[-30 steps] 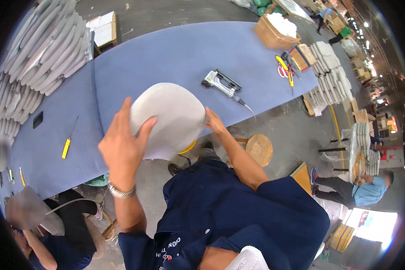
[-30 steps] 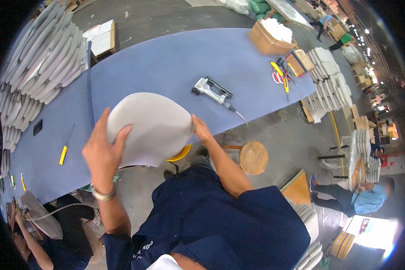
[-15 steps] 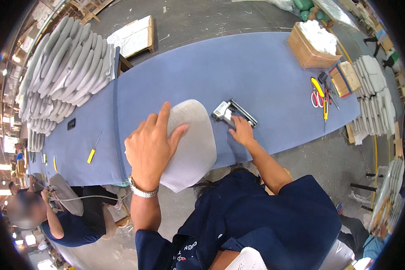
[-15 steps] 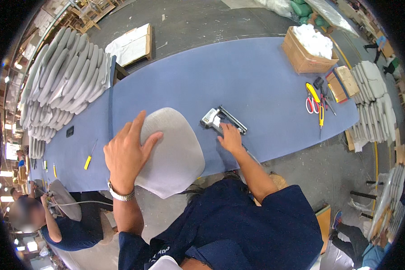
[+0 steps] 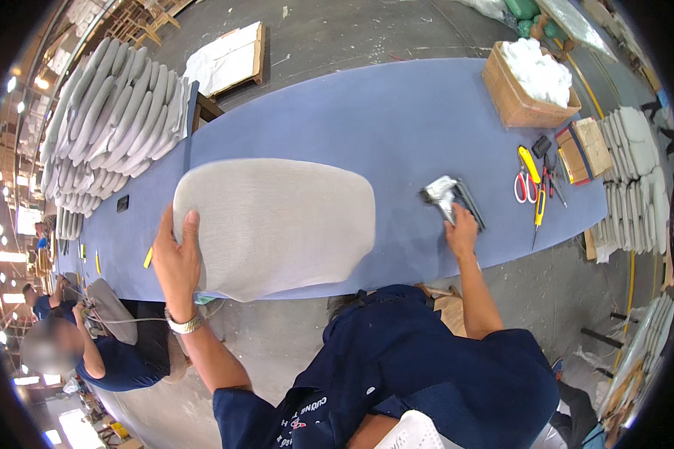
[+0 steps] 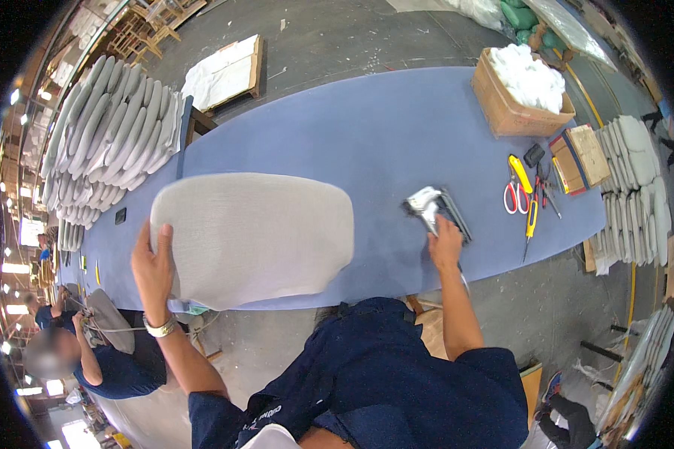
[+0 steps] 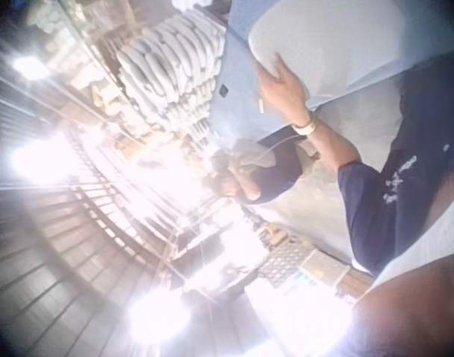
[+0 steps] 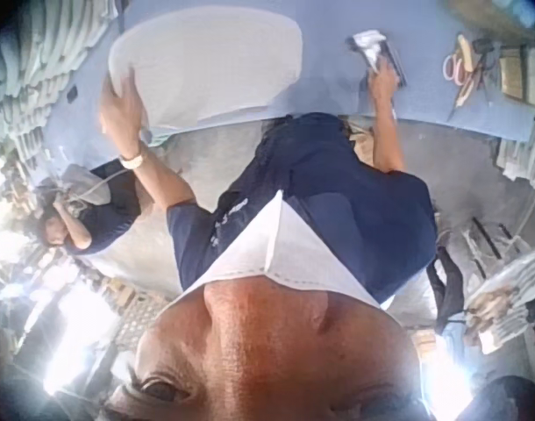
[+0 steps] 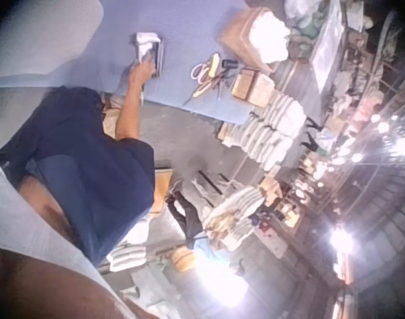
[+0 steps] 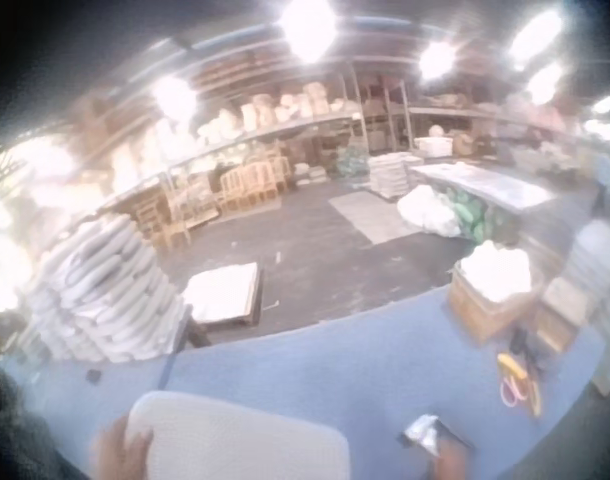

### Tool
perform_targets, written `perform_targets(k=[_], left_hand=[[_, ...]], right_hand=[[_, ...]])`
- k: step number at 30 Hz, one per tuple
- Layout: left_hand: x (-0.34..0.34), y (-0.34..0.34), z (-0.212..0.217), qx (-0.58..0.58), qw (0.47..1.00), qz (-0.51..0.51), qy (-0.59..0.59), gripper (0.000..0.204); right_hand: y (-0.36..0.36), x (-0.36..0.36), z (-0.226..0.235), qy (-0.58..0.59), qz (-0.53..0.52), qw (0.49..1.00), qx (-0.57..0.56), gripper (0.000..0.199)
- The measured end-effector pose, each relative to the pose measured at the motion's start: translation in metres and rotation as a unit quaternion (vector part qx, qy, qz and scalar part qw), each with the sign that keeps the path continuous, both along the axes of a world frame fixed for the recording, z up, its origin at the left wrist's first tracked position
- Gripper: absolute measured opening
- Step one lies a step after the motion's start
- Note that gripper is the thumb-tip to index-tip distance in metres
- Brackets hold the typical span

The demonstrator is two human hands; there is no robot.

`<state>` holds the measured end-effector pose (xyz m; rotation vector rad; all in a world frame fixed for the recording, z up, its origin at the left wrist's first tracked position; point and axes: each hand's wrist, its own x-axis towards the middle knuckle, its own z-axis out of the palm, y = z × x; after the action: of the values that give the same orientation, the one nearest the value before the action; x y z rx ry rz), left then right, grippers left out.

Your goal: The person assembles a cushion by inserting a foam insert into a fabric cover, then uses a staple gun to secure the edges. They trim excess fabric with scissors and place the finished cushion on a stack.

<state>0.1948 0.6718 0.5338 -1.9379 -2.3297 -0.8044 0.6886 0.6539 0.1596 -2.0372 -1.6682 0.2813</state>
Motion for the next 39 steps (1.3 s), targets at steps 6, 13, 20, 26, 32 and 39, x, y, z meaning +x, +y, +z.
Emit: perform_targets(k=[6, 13, 20, 26, 32, 39], left_hand=[[-0.067, -0.066, -0.265, -0.245, 0.936, 0.225, -0.116, 0.07], [0.013, -0.131, -0.341, -0.205, 0.889, 0.297, -0.28, 0.078], [0.0, -0.118, -0.31, -0.214, 0.886, 0.28, -0.301, 0.075], [-0.005, -0.101, -0.279, -0.212, 0.781, 0.256, -0.529, 0.069], [-0.011, -0.114, -0.265, -0.232, 0.729, 0.219, -0.605, 0.059], [0.004, -0.123, -0.295, -0.139, 0.731, 0.193, -0.639, 0.058]], right_hand=[[0.017, 0.026, -0.014, -0.037, -0.113, 0.993, 0.015, 0.054], [0.011, 0.027, -0.012, -0.048, -0.136, 0.99, 0.002, 0.053], [0.016, 0.029, -0.011, -0.032, -0.148, 0.989, -0.005, 0.054], [0.016, 0.041, -0.02, 0.046, -0.143, 0.986, 0.068, 0.05], [0.061, -0.089, 0.013, 0.35, -0.036, 0.935, 0.038, 0.038], [0.071, -0.214, 0.013, 0.688, -0.099, 0.684, -0.222, 0.059]])
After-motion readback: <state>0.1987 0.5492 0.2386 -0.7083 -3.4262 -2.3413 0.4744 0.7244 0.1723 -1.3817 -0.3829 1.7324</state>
